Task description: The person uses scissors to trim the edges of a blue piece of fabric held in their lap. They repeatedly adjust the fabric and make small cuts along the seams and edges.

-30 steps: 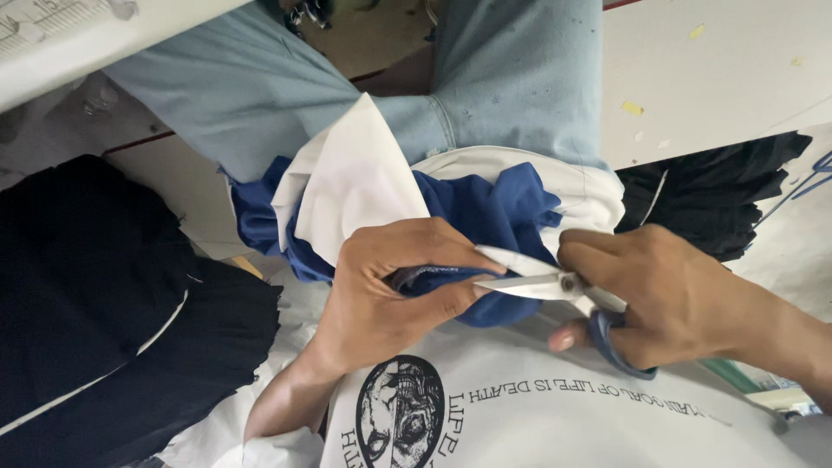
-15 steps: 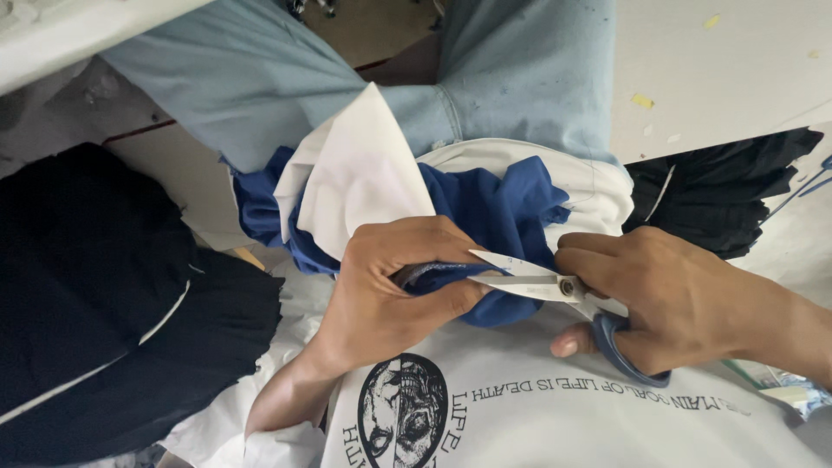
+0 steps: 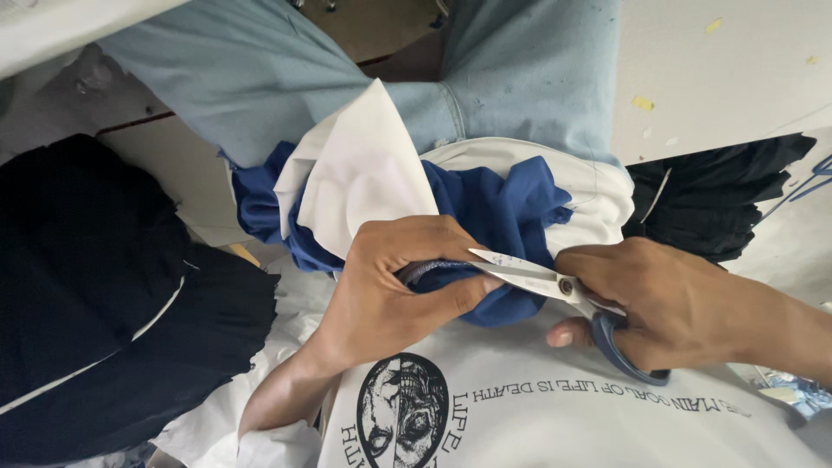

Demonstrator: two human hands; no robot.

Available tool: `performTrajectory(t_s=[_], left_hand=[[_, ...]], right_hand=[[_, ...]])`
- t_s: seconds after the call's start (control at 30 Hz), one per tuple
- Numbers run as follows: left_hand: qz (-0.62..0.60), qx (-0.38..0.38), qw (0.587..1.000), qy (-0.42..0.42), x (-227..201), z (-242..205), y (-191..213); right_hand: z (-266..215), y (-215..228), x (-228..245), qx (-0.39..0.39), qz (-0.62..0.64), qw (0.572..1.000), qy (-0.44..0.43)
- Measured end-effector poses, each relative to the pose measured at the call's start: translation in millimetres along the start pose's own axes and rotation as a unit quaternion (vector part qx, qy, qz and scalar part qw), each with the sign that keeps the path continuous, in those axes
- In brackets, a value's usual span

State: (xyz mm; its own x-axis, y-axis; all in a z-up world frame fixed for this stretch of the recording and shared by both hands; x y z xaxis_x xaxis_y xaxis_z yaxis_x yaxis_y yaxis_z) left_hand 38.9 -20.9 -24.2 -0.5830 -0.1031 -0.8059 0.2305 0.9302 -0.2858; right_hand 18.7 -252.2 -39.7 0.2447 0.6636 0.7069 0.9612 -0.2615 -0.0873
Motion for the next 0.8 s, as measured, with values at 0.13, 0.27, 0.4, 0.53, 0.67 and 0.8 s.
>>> performTrajectory(t_s=[0.13,0.27,0.4,0.53,0.67,0.8], left_hand=[[-0.007,0.004,1.000,-0.006,-1.9,2.3,-0.1],[-0.003,0.001,1.000,-0.009,0.5,5.5,1.8],[0.099,-0.019,0.994,-0.047,-6.6,21.3,2.5],[0.152,-0.003,0.988,-0.035,-10.7,52.7,16.6],[0.297,0.183,0.931,0.104,-40.4,69.6,41.7],[0.412,0.219,0.878,-0.112,-47.7,71.9,43.2]], right_hand=[[-1.1,0.7,-4.1,0.018,0.010,0.999,-0.031],[7.7,18.2,10.7,0.003,-0.004,0.999,0.048],[12.8,50.2,18.1,-0.113,0.260,0.951,0.123],[32.2,37.8,27.8,-0.240,0.298,0.924,0.003],[17.0,39.0,11.6,-0.334,0.429,0.839,0.028],[5.7,34.8,0.6,-0.318,0.362,0.876,-0.011]])
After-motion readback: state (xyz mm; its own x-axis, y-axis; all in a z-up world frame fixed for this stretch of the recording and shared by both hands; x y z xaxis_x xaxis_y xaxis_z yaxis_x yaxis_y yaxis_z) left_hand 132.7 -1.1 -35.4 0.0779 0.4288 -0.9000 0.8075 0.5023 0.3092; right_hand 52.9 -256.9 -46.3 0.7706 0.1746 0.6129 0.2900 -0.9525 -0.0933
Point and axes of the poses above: each hand's wrist, its own z-axis towards the middle knuckle, its own y-axis out of the back of the hand, x = y × z, the point moved 5 cm from there along z, towards the middle knuckle, and after that the axes turned 2 degrees about z, right-handed, at the moved point
